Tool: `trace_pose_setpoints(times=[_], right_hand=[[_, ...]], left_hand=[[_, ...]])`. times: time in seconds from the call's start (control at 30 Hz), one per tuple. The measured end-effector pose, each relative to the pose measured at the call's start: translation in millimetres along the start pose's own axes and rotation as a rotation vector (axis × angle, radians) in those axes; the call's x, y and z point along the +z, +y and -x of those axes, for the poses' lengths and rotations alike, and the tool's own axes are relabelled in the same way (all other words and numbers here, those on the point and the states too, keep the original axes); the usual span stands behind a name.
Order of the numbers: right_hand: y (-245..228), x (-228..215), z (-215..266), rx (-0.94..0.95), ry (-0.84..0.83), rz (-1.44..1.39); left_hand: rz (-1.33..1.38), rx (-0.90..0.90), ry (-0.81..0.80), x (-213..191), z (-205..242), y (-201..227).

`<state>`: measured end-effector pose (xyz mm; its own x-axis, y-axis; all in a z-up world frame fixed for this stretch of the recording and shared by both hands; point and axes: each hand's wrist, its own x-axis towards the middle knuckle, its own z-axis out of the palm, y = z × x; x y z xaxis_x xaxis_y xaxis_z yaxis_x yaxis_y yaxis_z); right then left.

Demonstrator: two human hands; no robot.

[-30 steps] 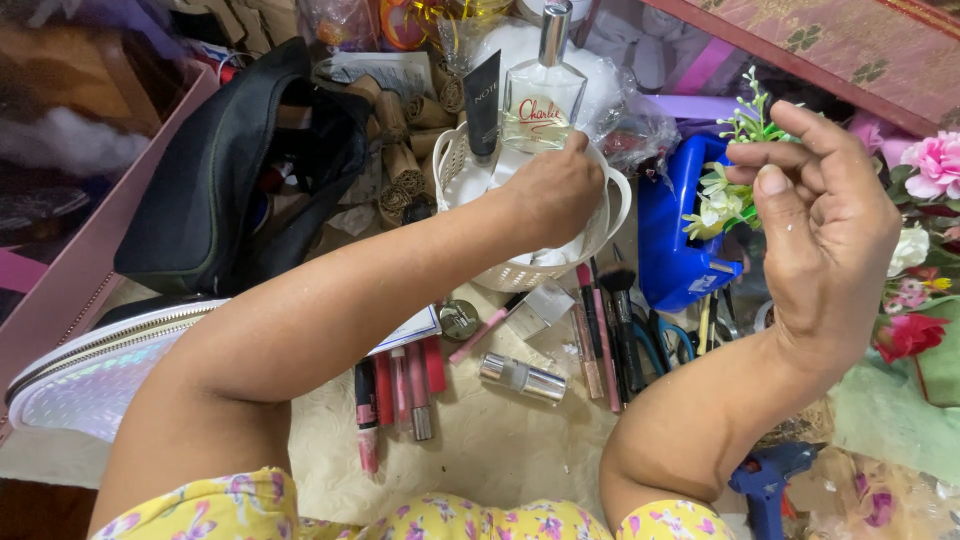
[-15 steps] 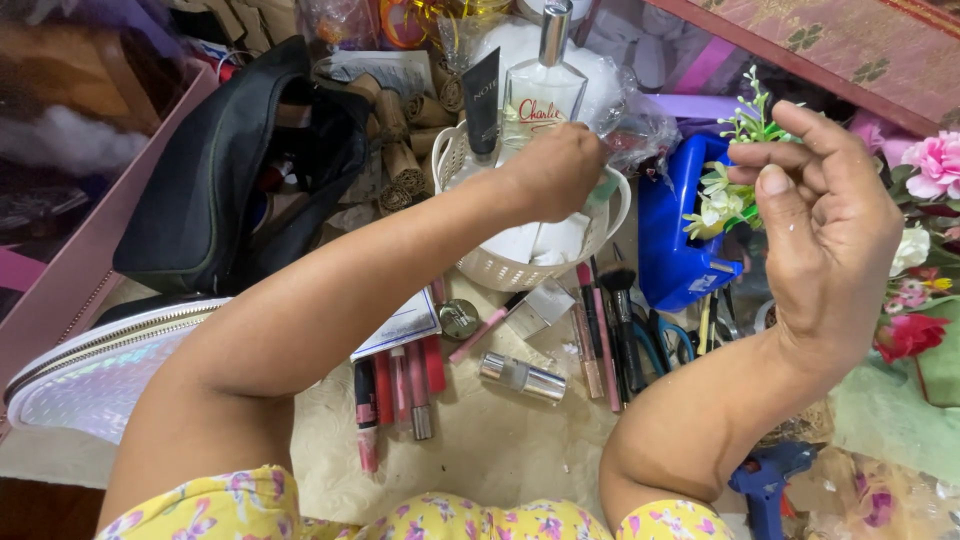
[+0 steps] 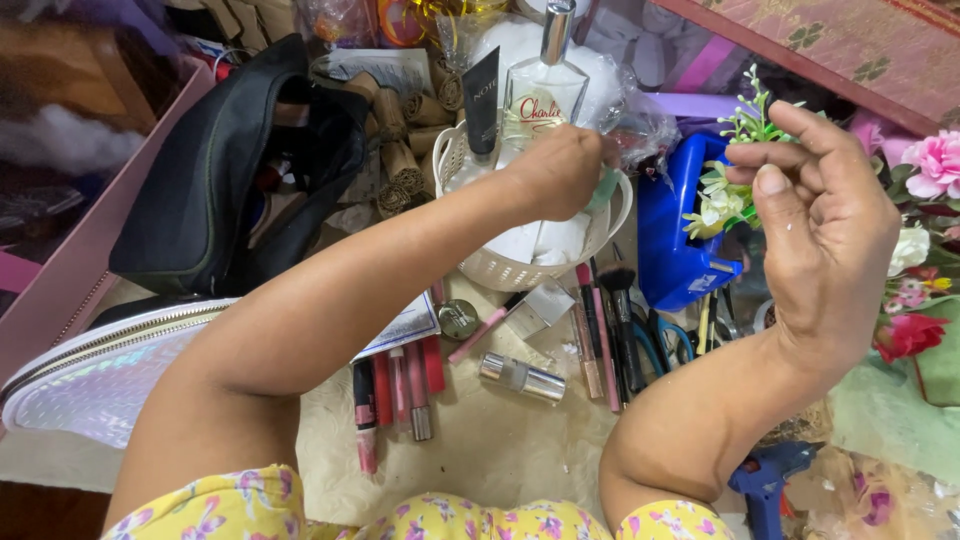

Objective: The person is organizing various craft and personal care items on a cluttered workspace, placing them into a white plastic basket.

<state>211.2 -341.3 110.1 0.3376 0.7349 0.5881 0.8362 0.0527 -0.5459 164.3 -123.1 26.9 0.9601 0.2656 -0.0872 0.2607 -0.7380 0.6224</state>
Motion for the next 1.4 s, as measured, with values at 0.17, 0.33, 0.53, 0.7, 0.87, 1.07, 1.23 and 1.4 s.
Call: trace_pose_setpoints(times=[0.17,0.33,0.53,0.7,0.87,1.07,1.23,1.4], right_hand=[[1,1,0,0.032,0.006,-0.028],[0,2,-1,0.062,0.008,-0.053],[1,1,-1,0.044,-0.006,-0.024],[0,3,-3,0.084,0.001,-0.047],[2,10,-11,0.15,-0.079,0.036],[37,38,-29,0.291,-0.24,0.116],[45,58,-38,0.37,-0.37,0.191],[46,64,-41,0.368,-0.45,0.155]], left_hand=[[-0.07,0.086,0.067,20,-18,-16],[-0.118,0.162,0.132,26,-17,-22],[-0.115,0.108,0.174,28,-1,-13],[-0.123,0.129,0.301,30,6,-11],[0.005,0.108,0.367,25,15,-9],[0.197,0.115,0.522,21,12,-15],[0.297,0.018,0.419,-5,32,-5],[0.375,-0.053,0.366,-11,33,-13]])
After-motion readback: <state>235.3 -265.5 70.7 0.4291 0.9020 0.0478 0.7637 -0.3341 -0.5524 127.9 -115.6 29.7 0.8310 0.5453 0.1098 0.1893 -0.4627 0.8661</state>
